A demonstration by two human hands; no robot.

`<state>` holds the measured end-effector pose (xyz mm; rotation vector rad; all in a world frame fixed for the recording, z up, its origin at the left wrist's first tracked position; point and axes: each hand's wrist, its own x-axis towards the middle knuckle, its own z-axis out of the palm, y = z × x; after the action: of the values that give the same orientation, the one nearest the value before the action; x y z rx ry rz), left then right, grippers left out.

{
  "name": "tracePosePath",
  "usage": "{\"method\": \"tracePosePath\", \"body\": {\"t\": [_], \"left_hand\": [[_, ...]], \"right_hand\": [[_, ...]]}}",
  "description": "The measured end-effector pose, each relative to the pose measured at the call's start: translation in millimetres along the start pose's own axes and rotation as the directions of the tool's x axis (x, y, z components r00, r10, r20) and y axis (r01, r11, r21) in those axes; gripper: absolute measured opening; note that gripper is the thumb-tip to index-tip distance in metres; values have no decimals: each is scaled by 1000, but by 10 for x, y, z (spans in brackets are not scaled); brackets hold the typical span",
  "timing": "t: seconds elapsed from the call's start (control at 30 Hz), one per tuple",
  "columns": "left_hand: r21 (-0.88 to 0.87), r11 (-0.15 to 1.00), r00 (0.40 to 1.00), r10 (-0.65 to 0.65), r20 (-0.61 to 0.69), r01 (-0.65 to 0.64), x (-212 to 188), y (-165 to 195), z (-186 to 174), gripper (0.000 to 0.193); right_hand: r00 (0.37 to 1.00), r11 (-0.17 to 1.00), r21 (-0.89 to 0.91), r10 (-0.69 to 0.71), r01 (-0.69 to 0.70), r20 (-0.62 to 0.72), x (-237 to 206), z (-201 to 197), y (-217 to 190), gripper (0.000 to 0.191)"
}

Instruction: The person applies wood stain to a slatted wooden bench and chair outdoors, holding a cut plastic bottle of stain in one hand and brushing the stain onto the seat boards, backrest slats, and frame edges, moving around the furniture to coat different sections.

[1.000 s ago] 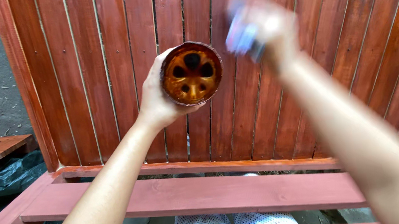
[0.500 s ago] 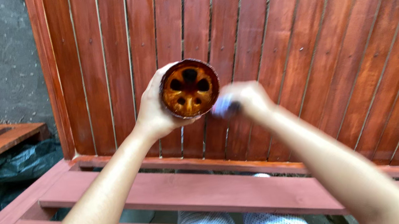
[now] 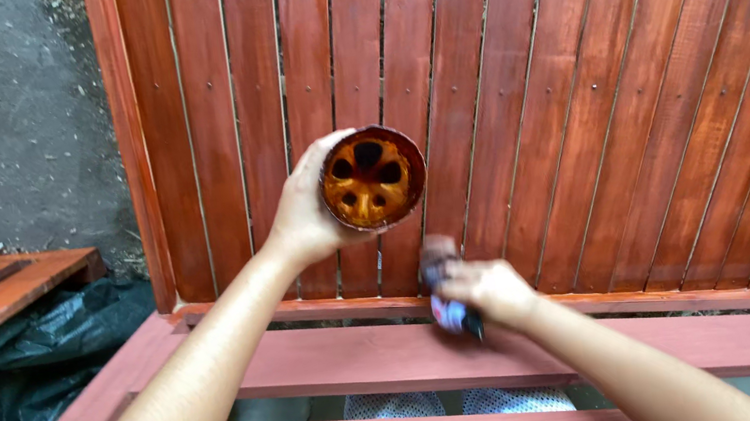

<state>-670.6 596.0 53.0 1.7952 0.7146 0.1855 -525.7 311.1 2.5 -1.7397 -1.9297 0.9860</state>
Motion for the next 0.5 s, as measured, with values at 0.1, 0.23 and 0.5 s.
{"method": "tracePosePath", "body": {"t": [0.1,0.23,0.5], "left_hand": [[-21,1000,999,-18,33,19,-1,-19,-97,102],[-29,999,994,-37,106,40,-61,-37,-198,102],[-8,998,988,-68,137,70,-38,-113,-315,105]], "right_hand": [[892,887,258,280,-382,355,20,41,-35,31],[852,906,189,260,-378,455,469,-333,296,32],[766,998,-4,41,-56,-641,1209,-1494,1229,25]]}}
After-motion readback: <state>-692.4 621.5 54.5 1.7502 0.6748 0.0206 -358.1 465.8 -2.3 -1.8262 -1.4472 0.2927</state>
